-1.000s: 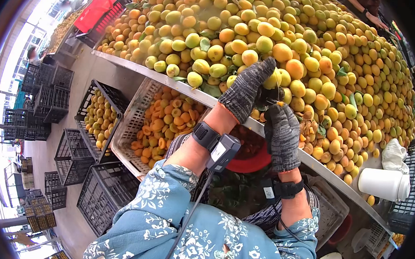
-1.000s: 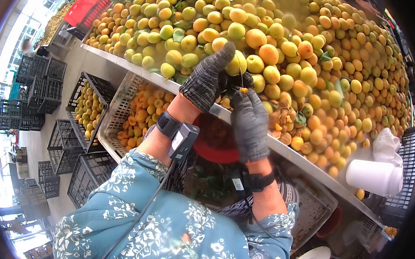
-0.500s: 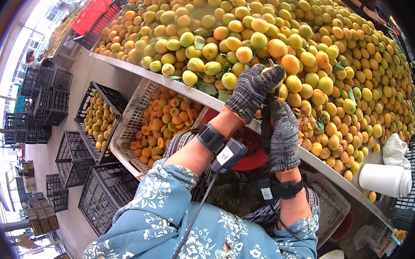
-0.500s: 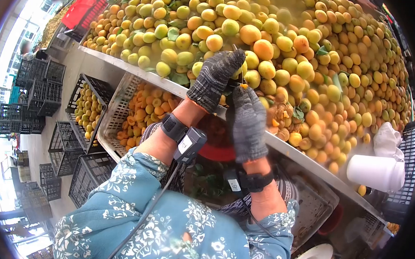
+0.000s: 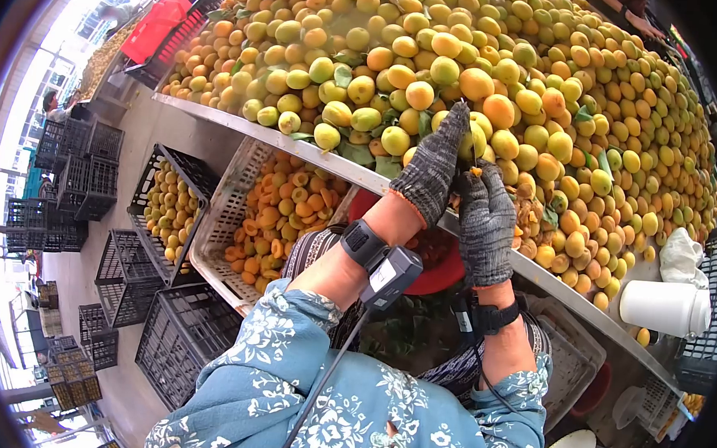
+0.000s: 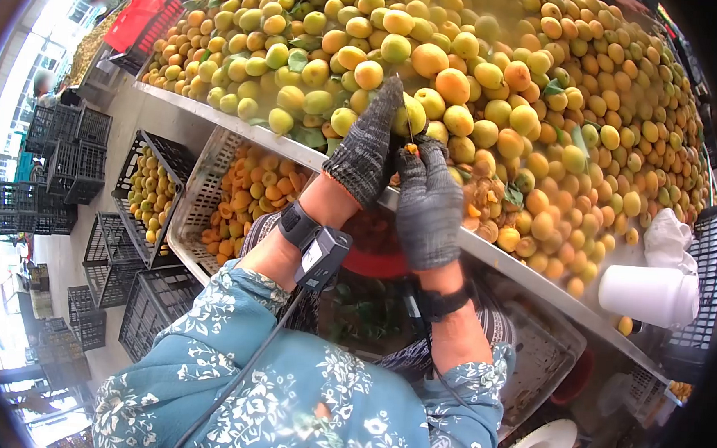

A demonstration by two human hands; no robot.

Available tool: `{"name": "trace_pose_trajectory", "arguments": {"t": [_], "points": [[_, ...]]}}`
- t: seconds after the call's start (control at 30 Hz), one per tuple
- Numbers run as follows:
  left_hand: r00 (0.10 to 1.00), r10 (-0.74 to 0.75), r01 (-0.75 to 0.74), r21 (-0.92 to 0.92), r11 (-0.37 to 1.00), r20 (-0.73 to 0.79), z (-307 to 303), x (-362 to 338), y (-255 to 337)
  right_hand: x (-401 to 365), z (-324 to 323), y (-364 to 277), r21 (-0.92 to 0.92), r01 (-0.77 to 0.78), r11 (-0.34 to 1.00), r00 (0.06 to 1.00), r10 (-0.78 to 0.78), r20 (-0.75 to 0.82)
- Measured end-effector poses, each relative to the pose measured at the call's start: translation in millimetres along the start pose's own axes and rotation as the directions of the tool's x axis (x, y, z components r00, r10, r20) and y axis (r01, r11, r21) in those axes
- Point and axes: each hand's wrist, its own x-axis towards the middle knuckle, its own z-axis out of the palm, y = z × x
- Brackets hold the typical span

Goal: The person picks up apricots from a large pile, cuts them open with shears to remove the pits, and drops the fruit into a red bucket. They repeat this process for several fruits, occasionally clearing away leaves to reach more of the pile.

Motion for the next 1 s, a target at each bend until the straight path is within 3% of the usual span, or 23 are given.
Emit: {"name": "trace_pose_trajectory", "arguments": {"t": [0.03, 0.1, 0.17, 0.23, 0.27, 0.3, 0.33, 0.37, 0.4, 0.43, 0.53, 0.57, 0.6, 0.63, 0.7, 0.73, 0.77, 0.8, 0.83, 0.87, 0.9, 0.97, 1.0], "points": [[1.000, 0.003, -0.003, 0.001, 1.000, -0.001, -2, 2, 0, 1, 2, 2, 0.001, 0.002, 1.000, 1.000, -0.002, 0.002], [0.949, -0.314, 0.296, -0.244, 0.924, -0.039, 2, 4, 16, -1, 6, 7, 0.120, -0.025, 0.992, 0.999, 0.029, -0.028], [0.949, -0.304, 0.281, -0.221, 0.934, -0.078, -1, 7, 10, -1, 11, 19, 0.236, -0.036, 0.971, 0.999, 0.037, 0.002], [0.982, -0.179, 0.180, 0.002, 0.984, -0.057, -5, 8, 9, 0, 10, 23, 0.348, -0.049, 0.936, 0.999, 0.040, 0.031], [0.982, -0.180, 0.180, 0.002, 0.984, -0.059, -6, 7, 9, 0, 7, 24, -0.026, 0.268, 0.963, 0.963, -0.267, 0.037], [0.995, -0.094, 0.100, 0.167, 0.981, -0.044, -6, 7, 9, 0, 5, 24, -0.376, 0.541, 0.752, 0.837, -0.525, 0.154], [1.000, -0.011, 0.015, 0.326, 0.945, -0.014, -7, 6, 9, -2, 5, 22, -0.376, 0.541, 0.752, 0.837, -0.525, 0.154], [1.000, -0.012, 0.015, 0.326, 0.945, -0.012, -5, 6, 11, -4, 5, 18, -0.157, 0.330, 0.931, 0.943, -0.315, 0.109], [0.996, -0.089, 0.093, 0.199, 0.976, -0.032, -3, 6, 14, -6, 4, 16, 0.076, 0.073, 0.994, 0.989, -0.082, 0.119], [0.985, -0.167, 0.170, 0.067, 0.983, -0.042, -2, 6, 16, -7, 2, 16, 0.077, 0.074, 0.994, 0.990, -0.083, 0.117], [0.983, -0.183, 0.178, 0.136, 0.975, 0.021, -6, 9, 23, -1, -10, 17, -0.096, 0.128, 0.987, 0.988, -0.119, 0.096], [0.980, -0.192, 0.178, 0.181, 0.967, 0.058, -8, 10, 29, 5, -16, 17, -0.222, 0.422, 0.879, 0.905, -0.396, 0.154], [0.960, -0.270, 0.256, 0.156, 0.954, 0.077, -8, 11, 40, 9, -20, 18, -0.321, 0.668, 0.671, 0.743, -0.623, 0.244], [0.960, -0.268, 0.254, 0.158, 0.954, 0.079, -9, 12, 40, 10, -21, 21, -0.321, 0.670, 0.670, 0.742, -0.626, 0.242], [0.956, -0.264, 0.256, 0.082, 0.963, 0.125, -15, 15, 38, 11, -19, 28, -0.401, 0.658, 0.637, 0.748, -0.616, 0.249], [0.972, -0.198, 0.171, 0.198, 0.965, 0.128, -18, 16, 38, 10, -18, 28, -0.400, 0.658, 0.638, 0.747, -0.616, 0.249], [0.973, -0.196, 0.169, 0.199, 0.965, 0.125, -19, 16, 39, 7, -16, 25, -0.188, 0.441, 0.878, 0.892, -0.405, 0.201], [0.972, -0.184, 0.156, 0.189, 0.970, 0.146, -19, 17, 40, 4, -13, 23, 0.042, 0.149, 0.988, 0.965, -0.154, 0.214], [0.971, -0.172, 0.142, 0.178, 0.974, 0.166, -18, 16, 41, 1, -8, 22, 0.043, 0.150, 0.988, 0.964, -0.156, 0.215], [0.947, -0.238, 0.257, -0.067, 0.964, 0.214, -18, 16, 44, -3, -1, 22, 0.015, 0.188, 0.982, 0.974, -0.188, 0.123], [0.948, -0.237, 0.257, -0.068, 0.964, 0.213, -16, 16, 45, -5, 4, 23, -0.016, 0.222, 0.975, 0.975, -0.222, 0.031], [0.965, -0.221, 0.249, -0.231, 0.941, 0.142, -10, 12, 47, -3, 6, 25, 0.101, 0.164, 0.981, 0.986, -0.167, 0.024], [0.910, -0.359, 0.410, -0.567, 0.714, 0.206, -17, 10, 48, -2, 3, 26, 0.202, 0.009, 0.979, 0.998, -0.020, 0.053]]}}
